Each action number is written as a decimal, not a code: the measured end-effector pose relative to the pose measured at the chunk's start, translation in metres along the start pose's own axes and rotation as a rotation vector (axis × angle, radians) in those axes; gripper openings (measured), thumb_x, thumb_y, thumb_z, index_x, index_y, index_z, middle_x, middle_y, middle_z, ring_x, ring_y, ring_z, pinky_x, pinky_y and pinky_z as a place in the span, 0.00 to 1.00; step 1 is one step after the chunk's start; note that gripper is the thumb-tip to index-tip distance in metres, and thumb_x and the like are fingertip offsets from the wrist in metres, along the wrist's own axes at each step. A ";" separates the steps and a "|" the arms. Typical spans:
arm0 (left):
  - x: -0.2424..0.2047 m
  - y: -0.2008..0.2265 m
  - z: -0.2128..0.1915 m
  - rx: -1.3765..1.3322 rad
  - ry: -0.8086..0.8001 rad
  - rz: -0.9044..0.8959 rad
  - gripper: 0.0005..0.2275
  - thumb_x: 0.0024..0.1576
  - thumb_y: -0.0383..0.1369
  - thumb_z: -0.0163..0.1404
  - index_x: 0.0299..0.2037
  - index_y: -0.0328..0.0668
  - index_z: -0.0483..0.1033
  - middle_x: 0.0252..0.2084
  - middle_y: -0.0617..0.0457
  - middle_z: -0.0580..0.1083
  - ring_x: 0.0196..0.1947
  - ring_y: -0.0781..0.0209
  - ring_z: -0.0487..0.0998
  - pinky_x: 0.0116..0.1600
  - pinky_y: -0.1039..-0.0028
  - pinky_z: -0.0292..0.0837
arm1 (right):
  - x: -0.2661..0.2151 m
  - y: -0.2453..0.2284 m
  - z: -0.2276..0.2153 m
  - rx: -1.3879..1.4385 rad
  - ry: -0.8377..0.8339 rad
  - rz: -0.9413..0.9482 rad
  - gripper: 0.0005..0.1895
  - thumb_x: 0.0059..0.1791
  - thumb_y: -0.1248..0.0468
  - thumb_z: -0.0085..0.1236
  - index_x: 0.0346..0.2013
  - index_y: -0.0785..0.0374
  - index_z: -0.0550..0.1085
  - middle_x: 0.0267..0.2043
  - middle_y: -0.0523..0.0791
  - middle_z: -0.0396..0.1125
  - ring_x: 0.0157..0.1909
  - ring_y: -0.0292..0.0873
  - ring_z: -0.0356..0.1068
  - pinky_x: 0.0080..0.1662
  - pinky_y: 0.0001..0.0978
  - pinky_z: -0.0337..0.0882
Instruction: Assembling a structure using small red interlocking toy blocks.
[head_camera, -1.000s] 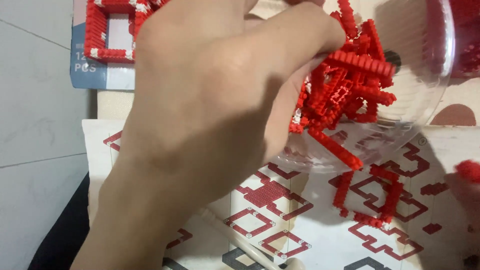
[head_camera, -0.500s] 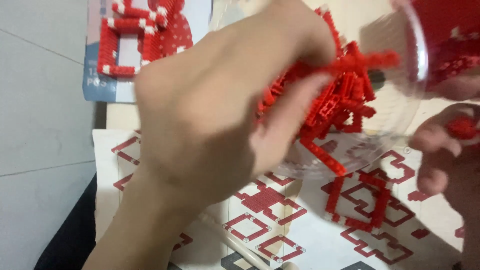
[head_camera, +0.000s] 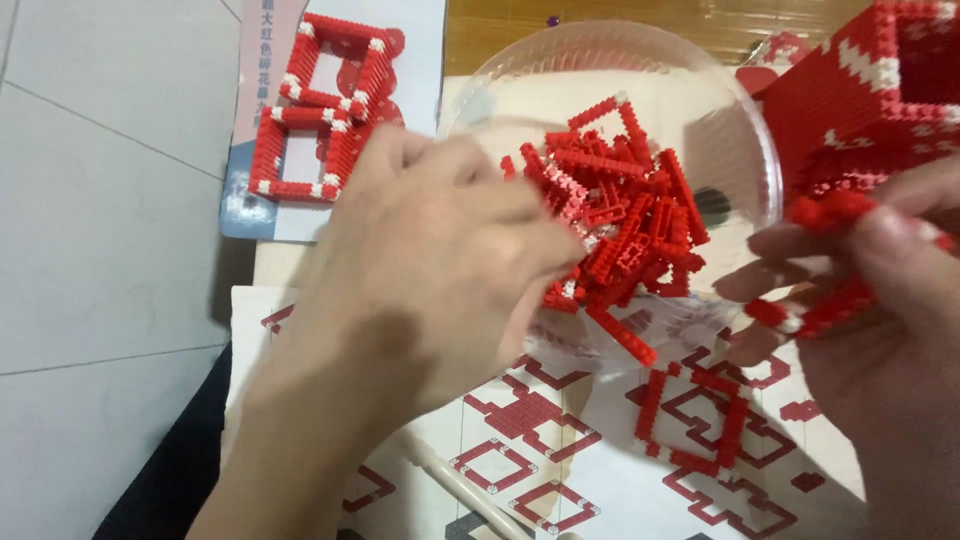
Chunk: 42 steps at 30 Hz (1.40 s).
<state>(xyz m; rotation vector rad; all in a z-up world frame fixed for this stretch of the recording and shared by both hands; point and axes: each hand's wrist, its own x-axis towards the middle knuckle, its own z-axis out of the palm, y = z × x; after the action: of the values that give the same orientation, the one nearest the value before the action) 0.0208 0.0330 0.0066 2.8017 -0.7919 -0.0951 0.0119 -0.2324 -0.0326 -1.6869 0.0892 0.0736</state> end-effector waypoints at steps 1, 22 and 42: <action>0.005 0.003 -0.006 0.002 0.004 0.001 0.11 0.57 0.41 0.57 0.49 0.63 0.84 0.37 0.64 0.83 0.37 0.56 0.72 0.50 0.56 0.61 | 0.000 -0.005 0.003 0.000 0.001 -0.004 0.03 0.60 0.64 0.37 0.46 0.59 0.61 0.38 0.50 0.70 0.35 0.52 0.80 0.26 0.37 0.82; -0.015 0.032 0.022 -0.982 0.517 0.180 0.05 0.57 0.17 0.51 0.39 0.31 0.69 0.36 0.44 0.73 0.35 0.54 0.76 0.39 0.73 0.74 | -0.027 0.025 -0.015 -0.259 0.032 0.155 0.24 0.64 0.53 0.31 0.65 0.69 0.59 0.44 0.54 0.64 0.28 0.47 0.62 0.12 0.45 0.66; -0.011 0.047 0.000 -1.672 0.242 0.025 0.09 0.59 0.22 0.54 0.49 0.28 0.78 0.47 0.35 0.81 0.45 0.51 0.86 0.57 0.70 0.87 | -0.035 -0.001 0.012 0.082 0.071 -0.267 0.12 0.43 0.64 0.63 0.35 0.62 0.68 0.31 0.50 0.73 0.24 0.44 0.78 0.28 0.28 0.82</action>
<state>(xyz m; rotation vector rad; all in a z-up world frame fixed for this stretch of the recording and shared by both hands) -0.0123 -0.0005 0.0179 1.1750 -0.3283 -0.2517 -0.0226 -0.2200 -0.0296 -1.6057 -0.0795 -0.1885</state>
